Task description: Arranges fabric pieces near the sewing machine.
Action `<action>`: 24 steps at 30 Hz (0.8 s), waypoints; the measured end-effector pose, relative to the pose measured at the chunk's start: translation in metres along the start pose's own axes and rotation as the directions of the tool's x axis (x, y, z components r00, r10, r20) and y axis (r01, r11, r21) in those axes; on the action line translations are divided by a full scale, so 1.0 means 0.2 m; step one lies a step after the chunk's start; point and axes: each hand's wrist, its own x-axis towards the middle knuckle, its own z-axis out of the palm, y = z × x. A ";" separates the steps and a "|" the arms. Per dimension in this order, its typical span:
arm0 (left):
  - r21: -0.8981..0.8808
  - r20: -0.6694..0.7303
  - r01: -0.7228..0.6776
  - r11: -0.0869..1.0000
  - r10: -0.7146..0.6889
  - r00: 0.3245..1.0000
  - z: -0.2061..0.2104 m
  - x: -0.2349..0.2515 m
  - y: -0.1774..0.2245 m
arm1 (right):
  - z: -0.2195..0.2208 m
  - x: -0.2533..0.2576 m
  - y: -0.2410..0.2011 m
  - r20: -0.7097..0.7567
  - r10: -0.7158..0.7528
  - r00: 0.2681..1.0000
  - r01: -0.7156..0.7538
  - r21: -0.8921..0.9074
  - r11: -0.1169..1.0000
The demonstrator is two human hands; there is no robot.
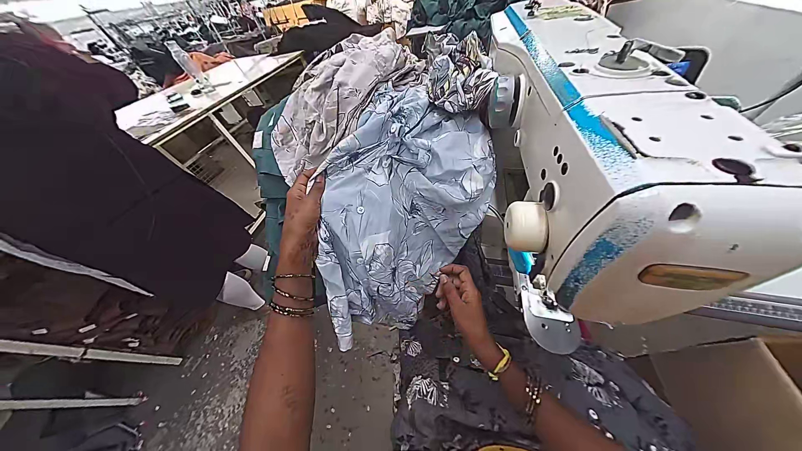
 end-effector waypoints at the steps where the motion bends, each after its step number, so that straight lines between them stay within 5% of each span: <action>1: -0.002 0.001 0.002 1.000 -0.002 1.000 0.00 0.00 0.00 | 0.00 -0.01 0.00 0.012 0.007 1.000 -0.007 -0.006 1.000; 17: 0.119 0.038 -0.060 0.991 0.056 0.998 0.04 -0.12 -0.03 | 0.04 -0.07 0.02 0.091 0.145 0.985 -0.146 0.000 0.989; 24: 0.083 0.117 0.026 0.996 -0.036 0.992 0.17 -0.26 -0.18 | 0.04 -0.08 0.00 0.097 0.159 0.983 -0.162 0.028 0.986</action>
